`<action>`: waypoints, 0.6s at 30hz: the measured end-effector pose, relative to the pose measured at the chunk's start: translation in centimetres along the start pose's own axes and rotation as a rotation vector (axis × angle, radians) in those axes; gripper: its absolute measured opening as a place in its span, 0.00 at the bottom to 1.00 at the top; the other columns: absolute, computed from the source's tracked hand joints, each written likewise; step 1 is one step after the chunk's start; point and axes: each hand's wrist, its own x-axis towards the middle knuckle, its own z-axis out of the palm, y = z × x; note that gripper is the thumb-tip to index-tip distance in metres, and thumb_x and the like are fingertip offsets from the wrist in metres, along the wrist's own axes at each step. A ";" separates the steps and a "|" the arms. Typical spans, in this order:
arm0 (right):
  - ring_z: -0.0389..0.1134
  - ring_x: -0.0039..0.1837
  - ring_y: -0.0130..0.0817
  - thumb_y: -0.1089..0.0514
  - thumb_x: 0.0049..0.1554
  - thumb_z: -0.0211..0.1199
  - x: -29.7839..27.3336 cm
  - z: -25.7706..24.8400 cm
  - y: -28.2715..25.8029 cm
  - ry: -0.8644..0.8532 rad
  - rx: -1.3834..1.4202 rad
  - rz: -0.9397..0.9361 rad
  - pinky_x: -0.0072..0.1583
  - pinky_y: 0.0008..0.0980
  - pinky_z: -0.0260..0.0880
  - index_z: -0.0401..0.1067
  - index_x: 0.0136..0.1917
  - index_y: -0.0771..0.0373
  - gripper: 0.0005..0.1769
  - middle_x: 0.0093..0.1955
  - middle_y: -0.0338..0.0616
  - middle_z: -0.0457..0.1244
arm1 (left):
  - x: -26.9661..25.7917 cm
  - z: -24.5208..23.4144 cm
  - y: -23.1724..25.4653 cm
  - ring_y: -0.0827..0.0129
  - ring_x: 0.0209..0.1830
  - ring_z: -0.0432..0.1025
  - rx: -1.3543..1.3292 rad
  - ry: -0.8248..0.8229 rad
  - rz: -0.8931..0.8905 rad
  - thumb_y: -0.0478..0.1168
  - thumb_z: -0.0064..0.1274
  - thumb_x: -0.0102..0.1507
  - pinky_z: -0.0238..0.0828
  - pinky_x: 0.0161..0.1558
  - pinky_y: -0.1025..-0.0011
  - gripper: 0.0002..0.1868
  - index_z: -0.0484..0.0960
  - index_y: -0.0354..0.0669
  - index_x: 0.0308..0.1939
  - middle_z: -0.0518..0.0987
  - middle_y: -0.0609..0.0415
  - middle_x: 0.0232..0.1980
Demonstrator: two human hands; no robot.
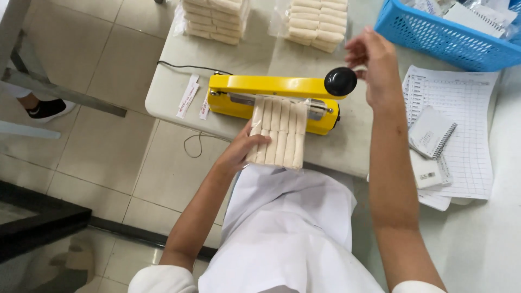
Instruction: Using a manual impulse heat sealer to close plastic bags containing breadsticks and organizing them on a workspace.
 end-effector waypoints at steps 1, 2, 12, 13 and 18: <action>0.64 0.45 0.39 0.42 0.60 0.61 -2.0 0.7 -2.4 -0.106 -0.349 -0.221 0.46 0.34 0.63 0.75 0.47 0.54 0.15 0.41 0.45 0.63 | 0.0 0.1 0.3 0.53 0.54 0.77 -0.019 -0.002 0.003 0.30 0.62 0.55 0.79 0.53 0.53 0.50 0.55 0.51 0.79 0.74 0.37 0.65; 0.67 0.58 0.57 0.38 0.66 0.62 -4.3 1.2 -4.5 -0.213 -0.699 -0.434 0.59 0.50 0.69 0.76 0.56 0.58 0.22 0.52 0.56 0.66 | -0.4 0.3 0.3 0.53 0.55 0.76 -0.038 -0.001 0.000 0.30 0.61 0.56 0.79 0.53 0.52 0.50 0.55 0.50 0.79 0.74 0.36 0.65; 0.69 0.40 0.49 0.50 0.63 0.55 -1.0 0.6 9.9 0.015 -1.077 -0.437 0.45 0.43 0.72 0.66 0.34 0.57 0.18 0.35 0.44 0.56 | -0.7 0.5 1.0 0.44 0.68 0.68 0.013 0.009 -0.063 0.29 0.58 0.57 0.66 0.66 0.45 0.51 0.50 0.52 0.81 0.66 0.35 0.73; 0.68 0.38 0.45 0.52 0.63 0.55 -0.7 0.5 10.7 0.024 -1.014 -0.435 0.44 0.40 0.71 0.65 0.32 0.56 0.17 0.34 0.42 0.56 | -1.0 0.5 1.0 0.43 0.68 0.67 0.025 0.010 -0.072 0.30 0.59 0.56 0.65 0.66 0.44 0.52 0.50 0.52 0.81 0.66 0.34 0.73; 0.68 0.36 0.45 0.53 0.61 0.56 0.0 0.2 12.2 -0.003 -0.958 -0.423 0.42 0.38 0.70 0.63 0.31 0.56 0.18 0.32 0.41 0.55 | -1.7 0.8 1.0 0.43 0.70 0.65 0.019 0.020 -0.081 0.29 0.59 0.56 0.63 0.67 0.44 0.53 0.49 0.53 0.82 0.64 0.34 0.75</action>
